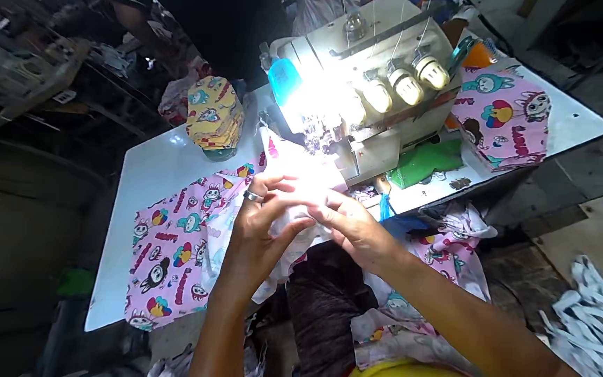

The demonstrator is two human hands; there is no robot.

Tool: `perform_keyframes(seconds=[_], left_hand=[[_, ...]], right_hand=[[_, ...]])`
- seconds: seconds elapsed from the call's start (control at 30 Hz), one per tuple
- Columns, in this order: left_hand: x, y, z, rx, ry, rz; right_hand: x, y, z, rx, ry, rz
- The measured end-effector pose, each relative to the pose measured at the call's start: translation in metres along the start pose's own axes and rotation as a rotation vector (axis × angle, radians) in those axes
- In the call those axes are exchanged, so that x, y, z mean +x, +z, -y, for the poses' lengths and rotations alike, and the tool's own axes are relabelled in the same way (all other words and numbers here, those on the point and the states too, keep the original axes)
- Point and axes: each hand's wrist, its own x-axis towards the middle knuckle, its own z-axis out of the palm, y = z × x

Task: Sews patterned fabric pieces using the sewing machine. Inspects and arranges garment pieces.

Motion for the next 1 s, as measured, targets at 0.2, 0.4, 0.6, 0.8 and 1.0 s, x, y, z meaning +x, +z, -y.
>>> perform_keyframes(seconds=[0.2,0.4,0.6,0.8,1.0], left_hand=[[0.027,0.000,0.001,0.300,-0.052,0.067],[0.035,0.011,-0.004,0.199,-0.004,0.086],[0.015,0.018,0.004,0.157,0.021,-0.033],[0.015,0.025,0.013,0.215,0.090,-0.153],[0.039,0.024,0.024,0.301,0.184,-0.152]], right_hand=[[-0.007,-0.022,0.009,-0.448,-0.358,-0.171],[-0.024,-0.034,-0.002,-0.490,-0.341,-0.189],[-0.032,-0.047,-0.027,-0.492,-0.426,-0.311],[-0.016,-0.058,-0.037,-0.705,-0.615,-0.410],[0.002,-0.064,-0.025,-0.608,-0.552,-0.333]])
